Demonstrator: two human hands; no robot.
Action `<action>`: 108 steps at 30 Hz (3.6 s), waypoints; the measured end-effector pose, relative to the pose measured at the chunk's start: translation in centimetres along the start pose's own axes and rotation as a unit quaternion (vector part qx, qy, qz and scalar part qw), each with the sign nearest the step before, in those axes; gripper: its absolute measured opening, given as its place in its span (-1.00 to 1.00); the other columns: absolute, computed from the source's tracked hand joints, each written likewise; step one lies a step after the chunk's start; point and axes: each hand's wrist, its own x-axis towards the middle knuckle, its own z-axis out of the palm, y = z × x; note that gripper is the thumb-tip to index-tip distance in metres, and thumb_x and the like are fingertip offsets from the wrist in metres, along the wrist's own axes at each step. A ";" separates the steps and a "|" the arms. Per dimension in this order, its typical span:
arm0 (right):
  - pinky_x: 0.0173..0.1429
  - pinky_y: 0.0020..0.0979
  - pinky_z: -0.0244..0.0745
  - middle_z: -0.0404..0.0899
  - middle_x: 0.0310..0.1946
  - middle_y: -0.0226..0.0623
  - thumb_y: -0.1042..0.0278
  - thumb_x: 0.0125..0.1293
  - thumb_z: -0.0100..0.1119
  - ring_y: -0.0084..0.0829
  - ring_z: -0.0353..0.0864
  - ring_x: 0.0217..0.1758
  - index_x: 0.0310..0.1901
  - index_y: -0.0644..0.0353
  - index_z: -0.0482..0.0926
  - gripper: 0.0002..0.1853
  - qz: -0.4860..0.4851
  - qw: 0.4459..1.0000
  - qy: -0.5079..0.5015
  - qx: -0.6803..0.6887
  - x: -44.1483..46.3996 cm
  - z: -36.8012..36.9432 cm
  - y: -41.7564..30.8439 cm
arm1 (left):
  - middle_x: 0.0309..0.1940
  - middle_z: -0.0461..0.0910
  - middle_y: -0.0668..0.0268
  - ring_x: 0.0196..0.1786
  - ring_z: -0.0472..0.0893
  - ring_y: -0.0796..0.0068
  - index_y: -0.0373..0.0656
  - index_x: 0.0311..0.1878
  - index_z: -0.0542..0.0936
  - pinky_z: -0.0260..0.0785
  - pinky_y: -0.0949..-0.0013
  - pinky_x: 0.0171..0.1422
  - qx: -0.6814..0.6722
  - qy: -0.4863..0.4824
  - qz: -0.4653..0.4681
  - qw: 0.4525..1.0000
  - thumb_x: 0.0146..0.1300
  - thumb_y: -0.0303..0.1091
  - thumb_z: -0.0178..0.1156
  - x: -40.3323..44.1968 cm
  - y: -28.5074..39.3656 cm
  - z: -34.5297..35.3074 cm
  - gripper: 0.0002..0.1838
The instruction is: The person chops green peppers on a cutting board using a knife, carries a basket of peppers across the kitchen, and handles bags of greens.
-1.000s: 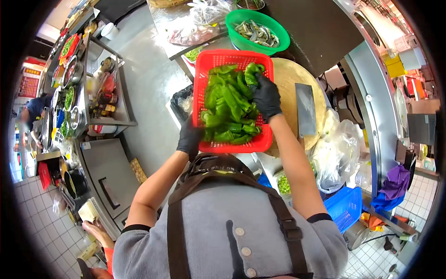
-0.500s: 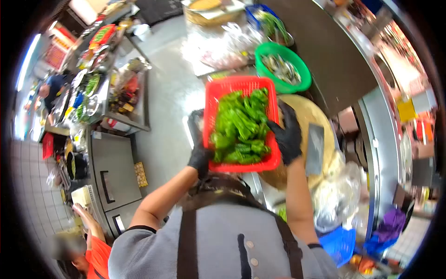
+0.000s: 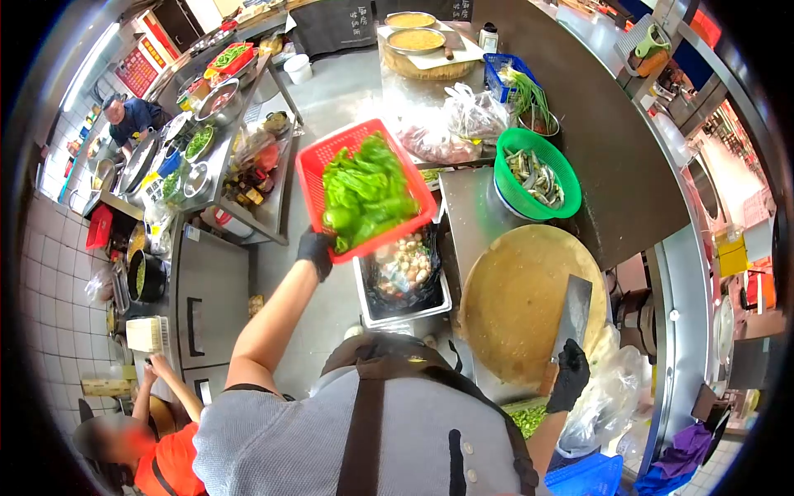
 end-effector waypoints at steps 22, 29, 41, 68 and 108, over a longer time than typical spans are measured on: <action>-0.07 -0.40 0.42 0.54 -0.25 -0.28 0.28 0.10 0.24 -0.42 0.51 -0.19 -0.05 0.33 0.46 -0.59 0.044 0.901 -0.406 0.148 -7.1 44.8 -17.8 | -0.18 0.55 0.25 -0.13 0.54 0.39 -0.28 0.04 0.45 0.43 0.35 -0.01 0.109 0.037 -0.005 0.993 -0.11 -0.71 -0.02 1.1 9.9 -12.9 -0.48; -0.10 -0.33 0.50 0.53 -0.26 -0.21 0.70 -0.11 0.03 -0.26 0.56 -0.24 -0.08 0.34 0.45 -0.57 0.198 0.833 -0.478 0.196 -12.7 54.5 -17.6 | -0.04 0.52 0.26 0.00 0.47 0.45 -0.23 0.21 0.35 0.31 0.41 0.12 0.035 0.055 0.065 0.996 -0.13 -0.72 0.00 -1.3 14.0 -24.3 -0.32; -0.19 -0.35 0.52 0.55 -0.35 -0.25 0.60 -0.08 0.02 -0.33 0.57 -0.33 -0.16 0.27 0.48 -0.66 -0.339 0.691 -0.637 0.039 -3.0 51.1 -20.1 | -0.19 0.55 0.28 -0.19 0.53 0.54 -0.25 0.02 0.46 0.41 0.50 -0.15 0.012 0.181 0.037 0.983 0.15 -0.26 0.22 -10.0 11.4 -15.9 -0.59; -0.32 -0.43 0.52 0.60 -0.42 -0.21 0.62 -0.13 0.12 -0.43 0.60 -0.38 -0.43 0.26 0.60 -0.84 0.286 0.791 -0.471 0.266 -1.8 62.5 -15.8 | 0.08 0.44 0.14 0.12 0.45 0.21 -0.19 -0.01 0.39 0.34 0.16 0.10 -0.023 0.103 -0.013 0.994 0.31 -0.18 -0.03 7.0 14.5 -24.9 -0.68; -0.09 -0.24 0.58 0.49 -0.14 -0.03 0.60 0.11 -0.05 -0.10 0.52 -0.13 -0.01 0.30 0.40 -0.65 0.332 0.732 0.204 0.558 36.6 102.9 13.7 | -0.32 0.56 0.30 -0.25 0.56 0.41 -0.14 -0.29 0.54 0.43 0.30 -0.11 0.208 0.220 -0.332 0.893 0.20 -0.31 0.09 50.1 17.8 -31.0 -0.87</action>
